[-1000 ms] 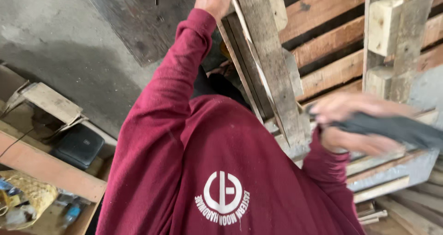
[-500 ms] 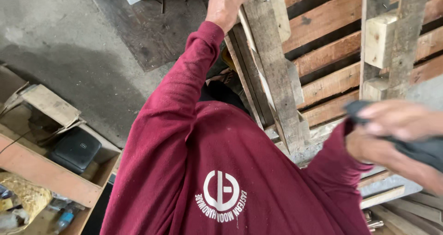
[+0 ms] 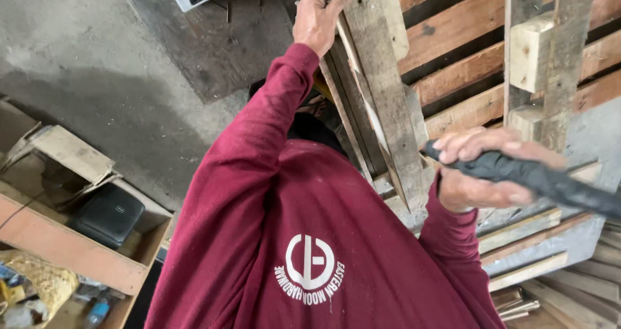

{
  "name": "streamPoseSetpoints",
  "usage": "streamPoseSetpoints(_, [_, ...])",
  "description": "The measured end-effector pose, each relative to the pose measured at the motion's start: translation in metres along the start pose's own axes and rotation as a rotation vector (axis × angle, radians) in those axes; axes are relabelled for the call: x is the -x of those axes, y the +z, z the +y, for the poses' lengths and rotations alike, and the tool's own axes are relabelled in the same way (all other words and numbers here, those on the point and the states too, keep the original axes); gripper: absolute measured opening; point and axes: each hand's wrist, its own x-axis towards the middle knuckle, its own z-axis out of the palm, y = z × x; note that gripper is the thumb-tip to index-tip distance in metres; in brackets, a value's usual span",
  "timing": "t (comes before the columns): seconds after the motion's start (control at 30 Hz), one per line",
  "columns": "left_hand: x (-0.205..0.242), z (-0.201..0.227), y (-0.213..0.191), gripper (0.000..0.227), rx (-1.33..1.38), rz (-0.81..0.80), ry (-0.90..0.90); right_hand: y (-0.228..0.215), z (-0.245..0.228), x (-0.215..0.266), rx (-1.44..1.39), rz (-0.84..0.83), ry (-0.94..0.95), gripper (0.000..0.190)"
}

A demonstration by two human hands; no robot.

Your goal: The person uses a hammer to drive nails into wooden planks, assembling a wooden pallet structure. They repeatedly position planks, hammer nails, and adjust the pallet's orientation to secure the components together.

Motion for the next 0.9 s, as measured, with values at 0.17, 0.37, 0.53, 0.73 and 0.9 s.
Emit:
streamPoseSetpoints(0.17, [-0.001,0.01,0.002,0.044,-0.079,0.017,-0.085,0.042,0.048,0.032,0.412,-0.077,1.025,0.031])
streamPoseSetpoints(0.37, [0.009,-0.004,0.005,0.04,-0.136,0.009,-0.059,0.037,0.066,0.095,0.391,0.148,0.944,0.03])
streamPoseSetpoints(0.53, [0.025,-0.018,-0.011,0.028,0.021,0.151,0.065,0.05,0.104,0.103,0.749,-0.111,0.657,0.021])
streamPoseSetpoints(0.73, [0.018,-0.171,-0.107,0.012,-0.156,0.508,-0.038,0.108,0.164,0.131,0.574,-0.31,0.723,0.035])
streamPoseSetpoints(0.9, [-0.059,-0.297,-0.179,0.018,-0.048,0.509,-0.282,0.154,0.279,0.138,0.739,-0.534,0.807,0.033])
